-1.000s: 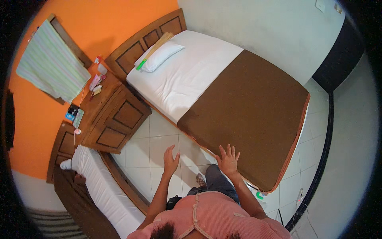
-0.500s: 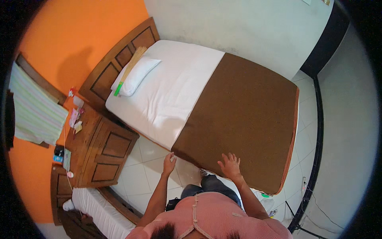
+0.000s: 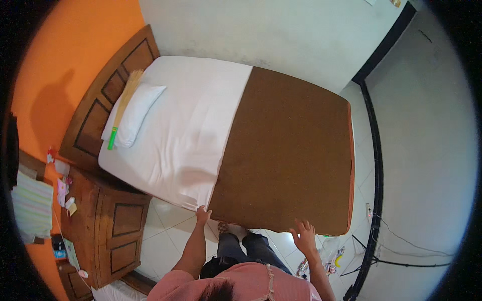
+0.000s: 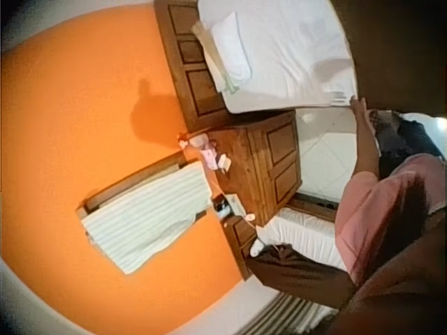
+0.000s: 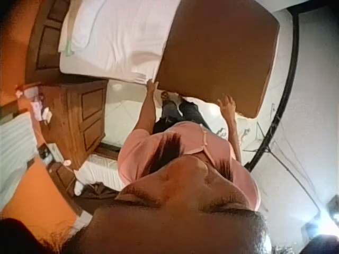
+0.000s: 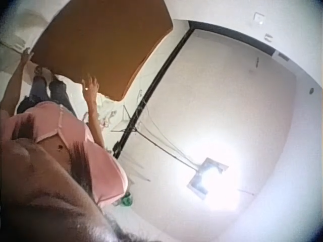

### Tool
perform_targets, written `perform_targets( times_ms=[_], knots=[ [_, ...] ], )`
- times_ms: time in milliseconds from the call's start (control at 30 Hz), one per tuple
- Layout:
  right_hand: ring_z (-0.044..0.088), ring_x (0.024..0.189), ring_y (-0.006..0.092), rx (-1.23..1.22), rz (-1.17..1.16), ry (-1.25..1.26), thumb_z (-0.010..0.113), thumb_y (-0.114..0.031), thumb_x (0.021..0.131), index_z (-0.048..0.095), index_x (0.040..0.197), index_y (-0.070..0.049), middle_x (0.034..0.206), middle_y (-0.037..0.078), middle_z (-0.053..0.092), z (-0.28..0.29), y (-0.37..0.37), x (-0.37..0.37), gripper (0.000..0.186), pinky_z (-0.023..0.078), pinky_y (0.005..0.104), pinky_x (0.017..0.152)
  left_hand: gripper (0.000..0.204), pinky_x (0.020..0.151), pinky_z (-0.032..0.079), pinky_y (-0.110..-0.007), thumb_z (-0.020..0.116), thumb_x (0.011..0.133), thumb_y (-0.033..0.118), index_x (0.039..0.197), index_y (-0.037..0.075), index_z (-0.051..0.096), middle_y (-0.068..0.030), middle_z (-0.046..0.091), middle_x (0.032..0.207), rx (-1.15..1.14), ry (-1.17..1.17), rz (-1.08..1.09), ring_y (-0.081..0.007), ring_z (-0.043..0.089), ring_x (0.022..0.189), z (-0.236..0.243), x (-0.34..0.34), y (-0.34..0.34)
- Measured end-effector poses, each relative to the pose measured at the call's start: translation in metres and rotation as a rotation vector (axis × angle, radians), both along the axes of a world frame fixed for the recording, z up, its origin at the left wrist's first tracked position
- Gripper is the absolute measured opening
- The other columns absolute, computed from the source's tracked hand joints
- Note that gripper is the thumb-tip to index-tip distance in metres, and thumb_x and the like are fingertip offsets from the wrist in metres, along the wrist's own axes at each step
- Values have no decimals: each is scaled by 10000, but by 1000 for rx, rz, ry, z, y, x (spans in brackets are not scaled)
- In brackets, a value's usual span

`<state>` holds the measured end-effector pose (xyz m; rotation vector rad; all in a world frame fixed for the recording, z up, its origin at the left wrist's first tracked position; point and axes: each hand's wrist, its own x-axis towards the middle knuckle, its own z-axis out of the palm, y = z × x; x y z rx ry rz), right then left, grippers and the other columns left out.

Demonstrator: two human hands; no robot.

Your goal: Smoothing and tucking a brown blanket on a bed and organizing items on a nightstand.

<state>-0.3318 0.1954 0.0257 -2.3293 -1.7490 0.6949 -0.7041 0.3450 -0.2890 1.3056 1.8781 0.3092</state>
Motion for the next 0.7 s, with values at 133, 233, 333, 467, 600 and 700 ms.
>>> perform_targets(
  times_ms=[133, 233, 333, 467, 600, 700],
  knots=[
    [494, 1110, 415, -3, -195, 2, 640, -242, 838, 531, 1204, -19, 1210, 255, 506, -7, -56, -12, 442, 407, 471, 934, 711, 967, 394, -458, 773, 691, 321, 1256, 21, 462, -225, 504, 1212, -89, 26, 13, -386, 487, 1127, -24, -1, 22],
    [504, 1096, 440, -2, -279, 6, 641, -231, 837, 522, 1214, -8, 1207, 279, 505, -8, -77, -33, 453, 427, 478, 918, 816, 992, 356, -459, 798, 649, 370, 1290, 29, 425, -195, 471, 1254, -186, 87, -29, -370, 426, 1192, -30, -7, 39],
    [480, 1144, 448, -65, -415, 57, 653, -248, 834, 522, 1235, -47, 1239, 286, 488, -6, -98, -55, 467, 422, 474, 945, 786, 1003, 367, -493, 794, 648, 389, 1255, 35, 442, -160, 350, 1357, -450, 134, -27, -365, 304, 1274, -23, 3, 47],
    [458, 1175, 454, -117, -379, 115, 651, -253, 839, 512, 1258, -72, 1281, 287, 453, -2, -108, -76, 478, 416, 468, 962, 608, 973, 396, -485, 741, 718, 343, 1188, 42, 500, -158, 406, 1312, -472, 296, -86, -350, 353, 1242, -19, 11, 31],
    [455, 1181, 446, -118, -347, 157, 645, -243, 844, 510, 1256, -61, 1286, 279, 450, 10, -94, -85, 470, 412, 468, 966, 380, 821, 448, -433, 631, 827, 259, 1070, -8, 515, -175, 583, 1006, -128, -123, -233, -341, 551, 977, -23, -15, 7],
    [456, 1181, 439, -133, -373, 162, 640, -235, 848, 506, 1256, -48, 1284, 274, 453, 16, -89, -76, 469, 408, 463, 970, 289, 725, 456, -433, 594, 856, 232, 988, -8, 501, -191, 601, 850, 66, -406, -50, -348, 593, 818, -15, -19, -18]
  ],
)
